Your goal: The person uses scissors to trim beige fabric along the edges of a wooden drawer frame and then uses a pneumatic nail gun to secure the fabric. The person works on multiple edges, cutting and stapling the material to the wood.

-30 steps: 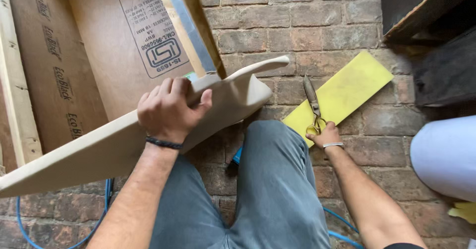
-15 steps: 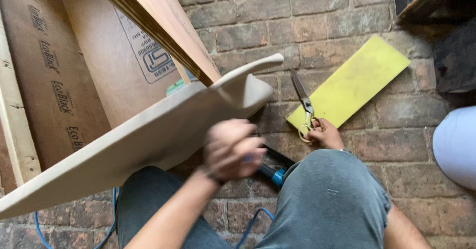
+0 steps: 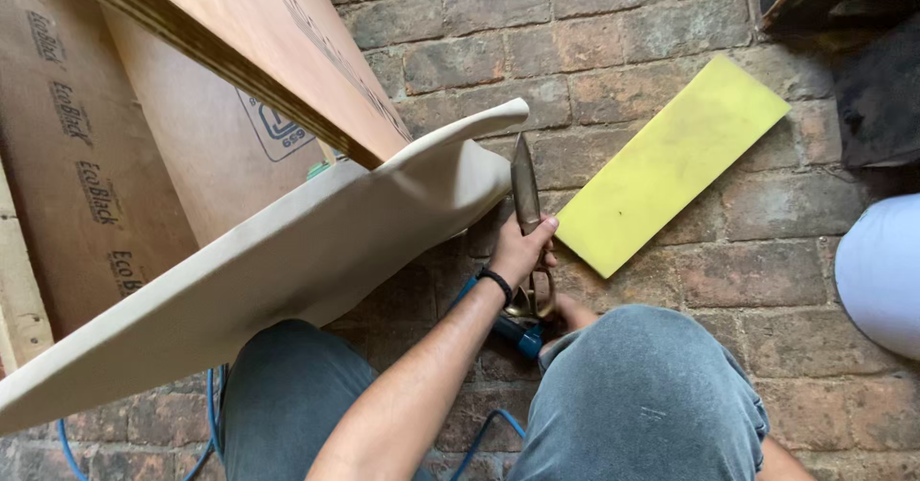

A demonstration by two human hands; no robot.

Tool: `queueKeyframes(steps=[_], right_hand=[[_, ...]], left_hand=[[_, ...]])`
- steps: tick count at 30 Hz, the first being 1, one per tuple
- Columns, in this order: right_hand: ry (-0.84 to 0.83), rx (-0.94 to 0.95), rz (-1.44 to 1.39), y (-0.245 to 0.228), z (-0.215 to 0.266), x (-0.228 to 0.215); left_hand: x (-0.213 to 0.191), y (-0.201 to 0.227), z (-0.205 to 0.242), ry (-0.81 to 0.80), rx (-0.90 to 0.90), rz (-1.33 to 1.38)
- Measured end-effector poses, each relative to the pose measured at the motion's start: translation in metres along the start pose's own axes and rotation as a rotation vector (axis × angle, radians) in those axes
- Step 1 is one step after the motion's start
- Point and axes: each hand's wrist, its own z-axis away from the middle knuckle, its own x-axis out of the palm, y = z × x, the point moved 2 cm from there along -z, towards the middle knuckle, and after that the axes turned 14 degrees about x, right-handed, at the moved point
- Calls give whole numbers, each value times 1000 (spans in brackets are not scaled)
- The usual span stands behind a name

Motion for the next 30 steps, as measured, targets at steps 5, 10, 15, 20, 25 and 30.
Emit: queueKeyframes(steps=[5, 10, 15, 20, 25, 30], right_hand=[[78, -4, 366, -4, -16, 49], [159, -10, 671, -10, -36, 57], [191, -36, 878, -28, -74, 73], [244, 116, 1003, -13, -58, 14], [354, 369, 959, -39, 53, -104], [486, 670, 608, -109, 205, -188]], left_hand=[[9, 35, 0, -53, 91, -300], [29, 65, 10, -60, 96, -366], [25, 77, 10, -100, 191, -509], [35, 112, 0, -183, 379, -731], [57, 227, 31, -255, 305, -550], [67, 366, 84, -362, 131, -270]])
